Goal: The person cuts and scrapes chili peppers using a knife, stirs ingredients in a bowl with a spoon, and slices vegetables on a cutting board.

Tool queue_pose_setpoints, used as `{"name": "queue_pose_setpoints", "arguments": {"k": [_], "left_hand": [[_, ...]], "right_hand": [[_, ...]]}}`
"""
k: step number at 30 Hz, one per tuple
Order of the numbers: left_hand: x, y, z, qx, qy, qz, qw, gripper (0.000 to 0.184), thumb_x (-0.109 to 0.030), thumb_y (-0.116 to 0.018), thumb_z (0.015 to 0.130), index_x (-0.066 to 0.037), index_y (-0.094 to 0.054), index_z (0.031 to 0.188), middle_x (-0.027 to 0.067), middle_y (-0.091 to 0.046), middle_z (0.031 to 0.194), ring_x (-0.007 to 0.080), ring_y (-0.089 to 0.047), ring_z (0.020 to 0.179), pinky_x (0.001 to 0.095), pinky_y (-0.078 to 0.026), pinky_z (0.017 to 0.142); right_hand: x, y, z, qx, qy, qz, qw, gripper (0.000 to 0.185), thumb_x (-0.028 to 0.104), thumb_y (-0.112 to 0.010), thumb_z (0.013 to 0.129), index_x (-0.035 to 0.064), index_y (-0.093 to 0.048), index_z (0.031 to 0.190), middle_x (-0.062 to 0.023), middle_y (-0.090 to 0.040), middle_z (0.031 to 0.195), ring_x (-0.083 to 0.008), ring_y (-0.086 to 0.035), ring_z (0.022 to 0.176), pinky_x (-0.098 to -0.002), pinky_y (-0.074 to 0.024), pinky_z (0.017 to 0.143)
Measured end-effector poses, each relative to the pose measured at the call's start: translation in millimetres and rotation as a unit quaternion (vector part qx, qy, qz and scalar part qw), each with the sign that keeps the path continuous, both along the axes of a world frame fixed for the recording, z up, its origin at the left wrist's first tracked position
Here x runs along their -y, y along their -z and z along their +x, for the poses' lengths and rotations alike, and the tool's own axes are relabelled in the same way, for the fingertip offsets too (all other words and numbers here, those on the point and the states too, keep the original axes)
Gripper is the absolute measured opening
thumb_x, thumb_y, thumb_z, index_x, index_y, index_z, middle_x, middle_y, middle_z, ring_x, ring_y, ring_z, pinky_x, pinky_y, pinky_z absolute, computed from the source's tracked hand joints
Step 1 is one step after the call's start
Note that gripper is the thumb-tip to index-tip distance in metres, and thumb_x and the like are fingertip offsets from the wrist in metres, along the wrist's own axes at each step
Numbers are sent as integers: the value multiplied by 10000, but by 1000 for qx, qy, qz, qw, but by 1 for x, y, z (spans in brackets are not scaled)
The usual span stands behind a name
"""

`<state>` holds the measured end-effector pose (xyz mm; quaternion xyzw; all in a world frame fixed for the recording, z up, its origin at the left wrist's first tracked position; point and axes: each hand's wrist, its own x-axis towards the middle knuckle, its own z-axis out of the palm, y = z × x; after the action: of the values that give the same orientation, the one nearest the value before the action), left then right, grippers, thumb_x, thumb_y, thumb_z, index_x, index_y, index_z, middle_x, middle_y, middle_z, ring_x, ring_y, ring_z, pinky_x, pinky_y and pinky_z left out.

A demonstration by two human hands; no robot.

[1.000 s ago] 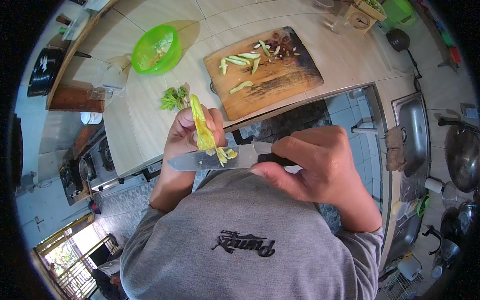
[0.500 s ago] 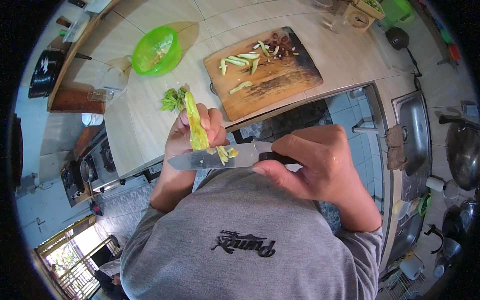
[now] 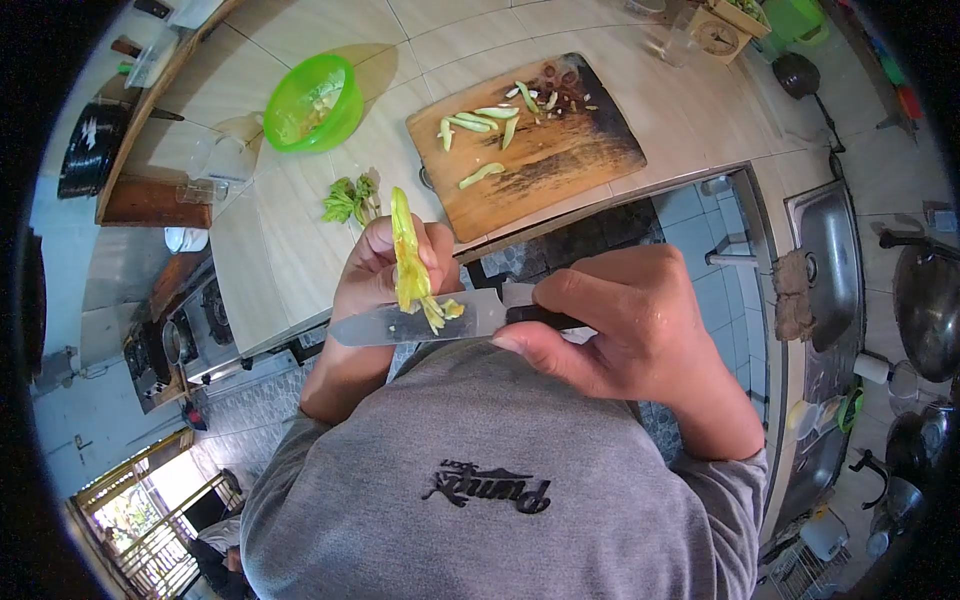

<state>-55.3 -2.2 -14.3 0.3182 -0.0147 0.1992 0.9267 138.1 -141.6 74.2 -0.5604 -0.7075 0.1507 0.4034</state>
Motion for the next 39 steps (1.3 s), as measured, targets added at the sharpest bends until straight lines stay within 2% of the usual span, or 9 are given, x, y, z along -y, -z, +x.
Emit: {"name": "queue_pose_setpoints", "arguments": {"k": [8, 14, 17, 20, 23, 32, 35, 39], "left_hand": [[6, -8, 2, -40, -39, 13, 998, 237, -112, -722, 830, 12, -630, 1010, 131, -648, 1004, 188, -657, 891, 288, -545, 764], [-6, -1, 2, 11, -2, -16, 1000, 194, -91, -715, 829, 2, -636, 981, 128, -653, 970, 188, -658, 885, 286, -538, 781], [-8, -3, 1, -15, -22, 16, 1000, 180, -90, -712, 833, 1, -637, 969, 125, -652, 966, 184, -653, 880, 279, -530, 772], [-1, -13, 7, -84, -74, 70, 991, 269, -293, -732, 826, -47, -623, 830, 53, -530, 720, 115, -491, 619, 227, -373, 537], [-13, 2, 2, -14, -13, 15, 1000, 169, -101, -707, 841, -2, -639, 960, 126, -654, 980, 177, -647, 902, 277, -527, 765], [-23, 2, 3, -8, -16, 12, 1000, 150, -73, -704, 838, -4, -636, 951, 122, -669, 960, 179, -663, 866, 290, -539, 776], [-18, -7, 4, -97, -87, 85, 988, 286, -294, -720, 836, -21, -644, 880, 78, -573, 764, 116, -521, 630, 226, -411, 562], [-25, -2, 8, -70, -77, 77, 992, 296, -302, -732, 823, -27, -642, 887, 73, -570, 758, 115, -511, 623, 229, -409, 565]], "right_hand": [[-2, -1, 0, 16, 17, -16, 1000, 304, 265, -800, 741, 35, -614, 675, -75, -512, 521, -242, -527, 437, -330, -384, 410], [-2, -2, 2, 9, 7, -25, 1000, 294, 258, -796, 743, 34, -616, 679, -78, -517, 525, -248, -533, 441, -332, -390, 413], [-5, -1, 2, 14, 18, -31, 999, 292, 256, -796, 742, 33, -618, 681, -79, -518, 529, -249, -535, 445, -332, -390, 413], [-11, -2, 2, 23, 19, -28, 999, 291, 256, -794, 744, 33, -618, 682, -79, -517, 531, -249, -536, 446, -331, -389, 413], [-15, 1, 2, 20, 11, -21, 1000, 287, 251, -791, 750, 33, -616, 682, -79, -512, 529, -247, -535, 444, -330, -388, 412], [-28, 2, 1, 19, 28, -31, 999, 275, 240, -792, 747, 40, -615, 684, -83, -524, 530, -257, -542, 449, -336, -397, 418], [-29, 2, 2, 18, 14, -28, 999, 268, 236, -791, 748, 41, -617, 687, -86, -527, 527, -256, -548, 452, -336, -401, 418], [-33, 3, 1, 12, 45, -36, 998, 265, 236, -790, 747, 43, -619, 688, -84, -525, 519, -258, -547, 447, -339, -406, 418]]}}
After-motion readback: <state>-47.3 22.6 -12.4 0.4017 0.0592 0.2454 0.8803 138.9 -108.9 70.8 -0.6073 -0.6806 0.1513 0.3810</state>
